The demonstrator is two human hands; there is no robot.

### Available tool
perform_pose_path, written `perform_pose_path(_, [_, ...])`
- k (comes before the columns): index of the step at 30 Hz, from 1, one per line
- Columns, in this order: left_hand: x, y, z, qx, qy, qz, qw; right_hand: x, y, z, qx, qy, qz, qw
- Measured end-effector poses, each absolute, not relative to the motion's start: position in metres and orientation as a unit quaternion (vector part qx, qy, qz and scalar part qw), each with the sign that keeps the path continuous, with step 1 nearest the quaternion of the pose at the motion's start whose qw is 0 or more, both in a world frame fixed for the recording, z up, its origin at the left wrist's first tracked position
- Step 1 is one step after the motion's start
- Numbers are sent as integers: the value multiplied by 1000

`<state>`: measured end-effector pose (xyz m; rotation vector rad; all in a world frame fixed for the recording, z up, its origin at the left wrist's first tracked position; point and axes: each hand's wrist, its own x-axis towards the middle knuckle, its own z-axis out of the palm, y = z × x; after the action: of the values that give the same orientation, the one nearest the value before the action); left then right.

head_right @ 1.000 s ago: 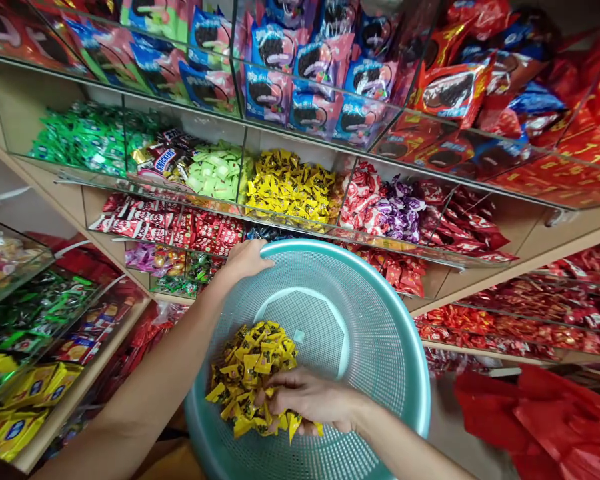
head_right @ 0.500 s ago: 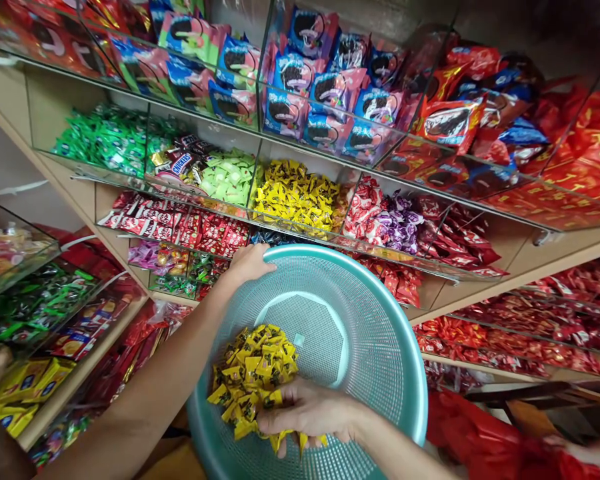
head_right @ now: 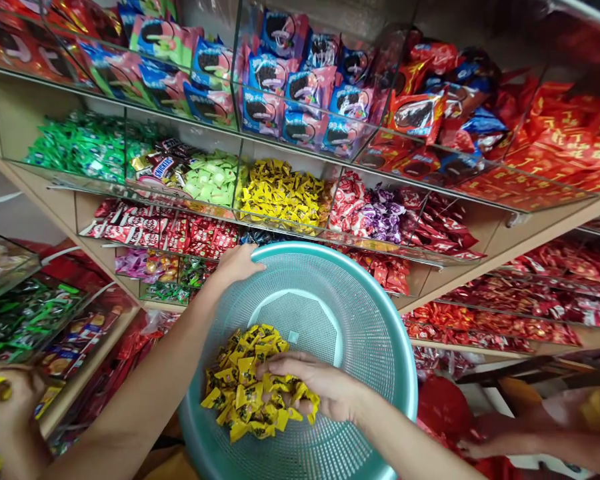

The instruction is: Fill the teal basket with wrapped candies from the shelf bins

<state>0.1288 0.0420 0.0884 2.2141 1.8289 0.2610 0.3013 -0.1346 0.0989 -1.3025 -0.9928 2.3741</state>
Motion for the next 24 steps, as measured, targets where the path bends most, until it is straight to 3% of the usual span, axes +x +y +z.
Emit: perform_pose_path(24, [141,55,84,765,623,74,144,314,-148,73,-505,-313,793,134])
